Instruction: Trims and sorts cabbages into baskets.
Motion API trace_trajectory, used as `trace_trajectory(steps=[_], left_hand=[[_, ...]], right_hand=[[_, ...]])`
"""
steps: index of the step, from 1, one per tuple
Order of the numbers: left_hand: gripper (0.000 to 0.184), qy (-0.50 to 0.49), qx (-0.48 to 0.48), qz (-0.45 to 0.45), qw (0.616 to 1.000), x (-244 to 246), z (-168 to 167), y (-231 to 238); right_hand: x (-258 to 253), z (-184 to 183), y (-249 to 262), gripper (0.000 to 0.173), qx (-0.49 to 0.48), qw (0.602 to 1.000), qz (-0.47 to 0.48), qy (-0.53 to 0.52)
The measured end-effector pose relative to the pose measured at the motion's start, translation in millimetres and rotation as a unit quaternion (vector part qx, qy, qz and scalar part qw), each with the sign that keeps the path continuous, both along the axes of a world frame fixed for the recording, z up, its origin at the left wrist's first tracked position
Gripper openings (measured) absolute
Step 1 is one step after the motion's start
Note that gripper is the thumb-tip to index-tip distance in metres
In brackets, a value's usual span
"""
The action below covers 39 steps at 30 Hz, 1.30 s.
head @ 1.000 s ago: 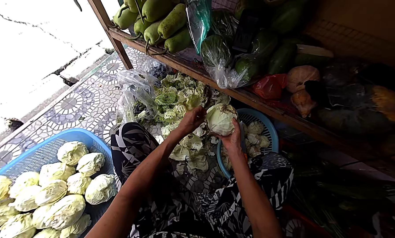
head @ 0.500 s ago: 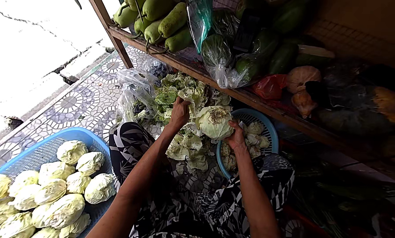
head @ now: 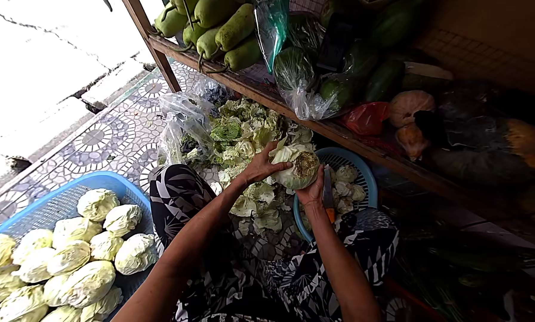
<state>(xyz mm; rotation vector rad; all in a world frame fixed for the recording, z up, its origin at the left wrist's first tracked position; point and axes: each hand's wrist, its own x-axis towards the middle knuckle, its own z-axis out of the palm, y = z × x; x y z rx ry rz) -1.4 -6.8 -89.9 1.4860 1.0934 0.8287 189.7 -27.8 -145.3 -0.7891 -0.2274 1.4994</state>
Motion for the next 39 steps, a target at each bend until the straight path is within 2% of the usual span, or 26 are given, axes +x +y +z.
trace_trajectory(steps=[2,5,7,12,15,16,17,18,20,21,22,23,24,26,28,30,34,39], left_hand=[[0.059,-0.006,-0.003,0.013,1.0,0,-1,-3],[0.051,-0.07,-0.03,0.069,0.995,0,-5,-5],[0.046,-0.123,-0.07,0.105,0.984,1,-2,-5],[0.016,-0.234,-0.165,0.158,0.945,11,5,0],[0.02,-0.243,-0.205,0.215,0.923,10,-2,7],[0.025,-0.236,-0.195,0.245,0.92,10,-8,14],[0.033,-0.221,-0.174,0.265,0.922,8,-16,22],[0.051,-0.184,-0.16,0.264,0.933,4,-21,27],[0.099,-0.065,-0.168,0.232,0.956,-2,-21,28],[0.114,-0.003,-0.169,0.213,0.962,-4,-20,24],[0.117,0.049,-0.164,0.186,0.968,-4,-19,18],[0.108,0.072,-0.155,0.143,0.975,-3,-13,7],[0.094,0.055,-0.146,0.084,0.984,-2,-7,0],[0.074,-0.038,-0.09,-0.055,0.994,6,-8,0],[0.063,-0.09,-0.043,-0.11,0.989,14,-7,0],[0.058,-0.093,-0.039,-0.115,0.988,13,-7,-2],[0.054,-0.074,-0.095,-0.102,0.987,17,1,-7],[0.055,-0.094,-0.118,-0.078,0.985,20,-4,-9]], right_hand=[[1,0,0,0.054,0.001,1.0,-0.013,0.009],[5,2,-1,0.058,0.019,0.999,-0.015,0.025],[6,2,-3,0.06,0.032,0.998,-0.011,0.048],[1,-17,-12,0.069,0.037,0.997,0.006,0.061],[-4,-18,-37,0.045,0.036,0.998,0.032,0.035],[-4,-14,-38,0.042,0.042,0.998,0.042,0.031],[-4,-12,-37,0.042,0.038,0.998,0.035,0.042],[-3,-10,-34,0.044,0.025,0.998,0.017,0.06],[-3,-1,-21,0.066,0.01,0.998,-0.001,0.058],[-1,1,-14,0.074,0.014,0.998,-0.001,0.066],[1,2,-11,0.077,0.02,0.997,0.0,0.08],[1,3,-10,0.077,0.015,0.996,-0.006,0.09],[1,4,-9,0.076,0.007,0.995,-0.015,0.094],[1,6,-10,0.074,-0.009,0.995,-0.031,0.091],[1,7,-9,0.074,-0.006,0.994,-0.03,0.101],[3,5,-9,0.074,0.001,0.994,-0.024,0.105],[8,-1,-2,0.079,0.018,0.998,-0.035,0.055],[14,6,9,0.069,0.059,0.997,-0.046,0.02]])
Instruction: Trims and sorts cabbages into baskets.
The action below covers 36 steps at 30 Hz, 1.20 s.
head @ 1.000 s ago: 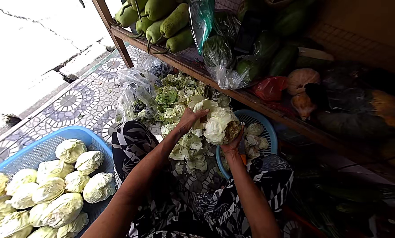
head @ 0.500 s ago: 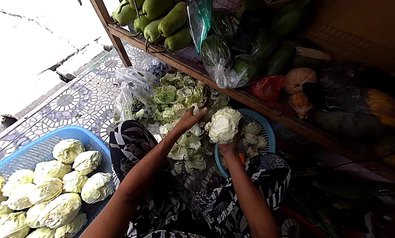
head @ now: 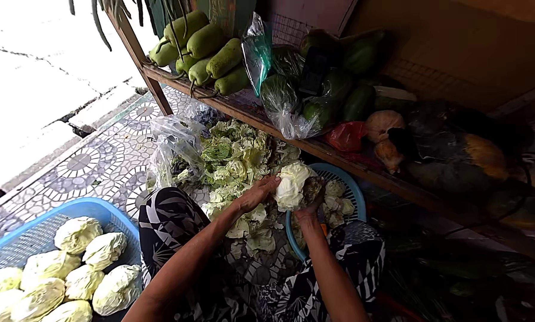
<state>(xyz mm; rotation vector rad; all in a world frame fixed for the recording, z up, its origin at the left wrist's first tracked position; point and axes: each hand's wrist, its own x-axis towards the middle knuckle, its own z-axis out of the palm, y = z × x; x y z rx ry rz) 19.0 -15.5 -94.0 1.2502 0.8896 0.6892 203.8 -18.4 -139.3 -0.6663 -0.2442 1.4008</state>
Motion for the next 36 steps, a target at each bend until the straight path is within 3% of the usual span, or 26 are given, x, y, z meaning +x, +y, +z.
trace_trajectory(steps=[11,16,20,23,25,28,30,32,34,36], left_hand=[[0.05,0.113,0.209,0.032,0.971,-1,-4,-4],[0.044,0.168,0.272,0.037,0.947,-2,3,-3],[0.041,0.168,0.247,0.036,0.954,-1,3,-6],[0.041,0.107,0.195,0.043,0.974,0,-2,-3],[0.043,0.06,0.152,0.058,0.985,-4,1,0],[0.042,0.138,0.176,0.164,0.961,-20,8,1],[0.062,0.195,0.204,0.171,0.944,-24,1,11],[0.074,0.131,0.136,0.124,0.974,-13,-11,13],[0.075,-0.011,0.023,0.061,0.998,2,-20,8],[0.073,-0.155,-0.079,0.059,0.983,15,-21,1]], right_hand=[[-3,8,-8,0.063,0.053,0.998,0.021,-0.005],[-9,-4,-6,0.07,0.036,0.999,0.012,0.0],[-14,-20,-13,0.076,-0.008,0.997,0.038,0.063],[-24,-21,-27,0.058,-0.047,0.989,0.067,0.123],[-26,-14,-25,0.058,-0.037,0.986,0.084,0.138],[-17,-5,-17,0.074,-0.043,0.992,0.031,0.117],[-12,9,-9,0.081,-0.037,0.996,-0.004,0.076],[-7,18,-3,0.074,-0.036,0.999,-0.013,0.011],[-6,23,-1,0.063,-0.032,0.998,-0.007,-0.059],[-9,24,-3,0.058,-0.027,0.989,0.012,-0.147]])
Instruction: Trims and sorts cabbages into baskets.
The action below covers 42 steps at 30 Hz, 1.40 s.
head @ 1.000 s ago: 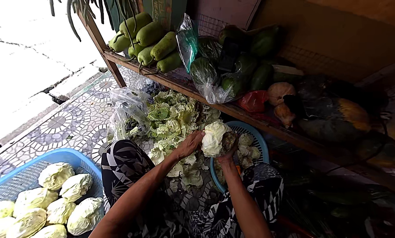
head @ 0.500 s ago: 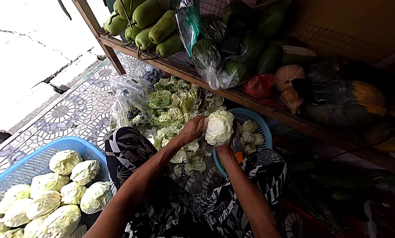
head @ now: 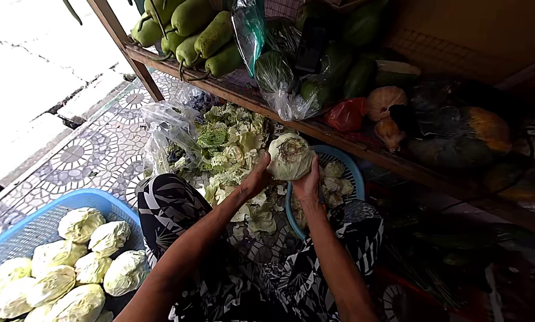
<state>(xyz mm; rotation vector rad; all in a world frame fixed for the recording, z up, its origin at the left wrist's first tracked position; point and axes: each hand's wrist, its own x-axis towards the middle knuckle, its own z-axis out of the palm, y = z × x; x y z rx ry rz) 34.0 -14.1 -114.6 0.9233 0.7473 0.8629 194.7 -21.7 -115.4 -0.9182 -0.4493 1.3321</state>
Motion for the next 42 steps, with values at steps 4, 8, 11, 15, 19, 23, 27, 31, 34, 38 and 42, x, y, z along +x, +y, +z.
trace_trajectory(steps=[4,8,11,15,19,23,27,31,34,38,42], left_hand=[[0.079,-0.162,-0.126,0.083,0.975,-3,-5,3],[0.082,-0.168,-0.137,0.086,0.972,-9,2,4],[0.08,-0.121,-0.139,0.088,0.979,-10,4,2],[0.08,-0.057,-0.148,0.072,0.985,-9,1,0],[0.085,-0.076,-0.234,0.05,0.968,-6,-13,-4],[0.092,-0.183,-0.308,0.049,0.932,-4,-36,-16],[0.066,-0.337,-0.353,0.05,0.871,-17,-65,-28],[0.042,-0.348,-0.309,0.059,0.883,-37,-69,-31],[0.05,-0.314,-0.292,0.109,0.897,-50,-70,-32],[0.038,-0.385,-0.217,0.062,0.895,-56,-75,-36],[0.042,-0.511,-0.192,0.066,0.835,-58,-78,-46]], right_hand=[[2,6,-8,0.053,0.061,0.951,0.041,-0.299],[-2,22,-14,0.046,0.146,0.909,-0.021,-0.389],[-2,24,-20,0.031,0.199,0.87,-0.064,-0.447],[-1,25,-21,0.018,0.247,0.831,-0.072,-0.493],[-7,33,-21,0.019,0.209,0.839,-0.022,-0.502],[22,15,5,0.032,0.067,0.905,0.019,-0.42],[94,-64,1,0.053,-0.295,0.785,-0.013,-0.545],[111,-128,-42,0.071,-0.509,0.657,0.013,-0.556],[107,-158,-71,0.069,-0.474,0.662,0.068,-0.576],[108,-164,-77,0.067,-0.457,0.649,0.073,-0.604],[121,-178,-76,0.075,-0.463,0.649,0.085,-0.597]])
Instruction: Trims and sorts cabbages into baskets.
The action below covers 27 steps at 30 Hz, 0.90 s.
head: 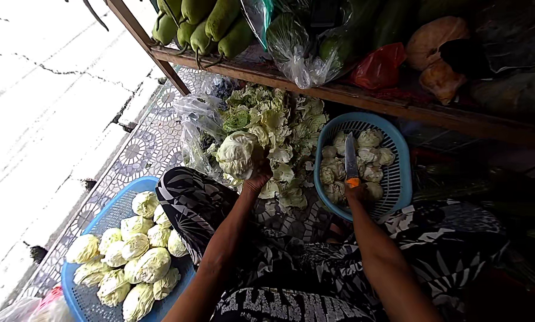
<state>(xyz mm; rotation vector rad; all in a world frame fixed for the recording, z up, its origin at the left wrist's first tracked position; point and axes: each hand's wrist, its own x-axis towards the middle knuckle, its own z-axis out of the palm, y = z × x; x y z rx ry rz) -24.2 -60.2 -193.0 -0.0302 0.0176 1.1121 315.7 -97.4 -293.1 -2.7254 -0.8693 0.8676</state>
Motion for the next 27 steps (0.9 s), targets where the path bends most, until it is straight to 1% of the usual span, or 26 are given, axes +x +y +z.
trace_trajectory(steps=[1,3,5,7,9,11,12,13,14,15,16,17,18,19,21,23,24,25,26,27], left_hand=[[0.043,-0.025,-0.005,0.012,1.0,-2,-1,-2],[0.036,-0.049,-0.008,0.031,0.998,-6,-1,-5],[0.032,-0.043,-0.001,0.036,0.998,-10,2,-5],[0.032,-0.019,0.001,0.035,0.999,-11,4,-6],[0.033,0.032,-0.012,0.042,0.999,-12,6,-4],[0.032,0.087,-0.059,0.06,0.993,-12,12,-5],[0.038,0.114,-0.091,0.072,0.987,-12,13,-5],[0.049,0.133,-0.115,0.087,0.981,-13,14,-5],[0.065,0.147,-0.128,0.105,0.975,-13,15,-5],[0.078,0.166,-0.12,0.123,0.971,-14,18,-4],[0.087,0.188,-0.101,0.135,0.968,-14,19,-3],[0.091,0.217,-0.096,0.142,0.961,-13,20,0],[0.091,0.243,-0.101,0.146,0.954,-11,20,2],[0.089,0.257,-0.104,0.148,0.949,-8,22,3],[0.079,0.266,-0.101,0.154,0.946,-3,26,2],[0.071,0.284,-0.059,0.167,0.942,1,28,-1],[0.072,0.299,-0.02,0.173,0.938,1,30,-2],[0.077,0.318,0.016,0.182,0.93,1,33,-3],[0.086,0.348,0.052,0.188,0.917,0,38,-4],[0.097,0.385,0.089,0.186,0.899,-2,43,-6]], right_hand=[[2,-3,0,0.073,-0.009,1.0,0.014,-0.01],[1,-1,3,0.07,-0.02,0.999,0.021,-0.021],[-3,7,5,0.07,-0.017,0.999,0.027,-0.012],[-4,10,2,0.072,0.011,0.999,0.035,0.006],[-9,14,2,0.07,0.05,0.998,0.022,0.005],[-24,25,2,0.065,0.094,0.996,-0.007,0.004],[-34,35,3,0.063,0.118,0.993,-0.027,0.015],[-46,48,3,0.061,0.141,0.988,-0.05,0.037],[-57,60,1,0.059,0.17,0.981,-0.067,0.067],[-68,68,-1,0.058,0.205,0.97,-0.079,0.106],[-80,72,-5,0.055,0.242,0.956,-0.082,0.147],[-92,77,-8,0.052,0.279,0.935,-0.077,0.203],[-106,84,-12,0.049,0.306,0.909,-0.07,0.275],[-119,95,-14,0.043,0.318,0.877,-0.067,0.355],[-141,120,-18,0.034,0.302,0.81,-0.07,0.498],[-158,140,-22,0.033,0.29,0.749,-0.079,0.591],[-162,148,-21,0.027,0.288,0.722,-0.092,0.623],[-164,152,-20,0.024,0.292,0.696,-0.104,0.648],[-163,156,-17,0.028,0.298,0.673,-0.111,0.668],[-162,159,-15,0.039,0.304,0.655,-0.115,0.682]])
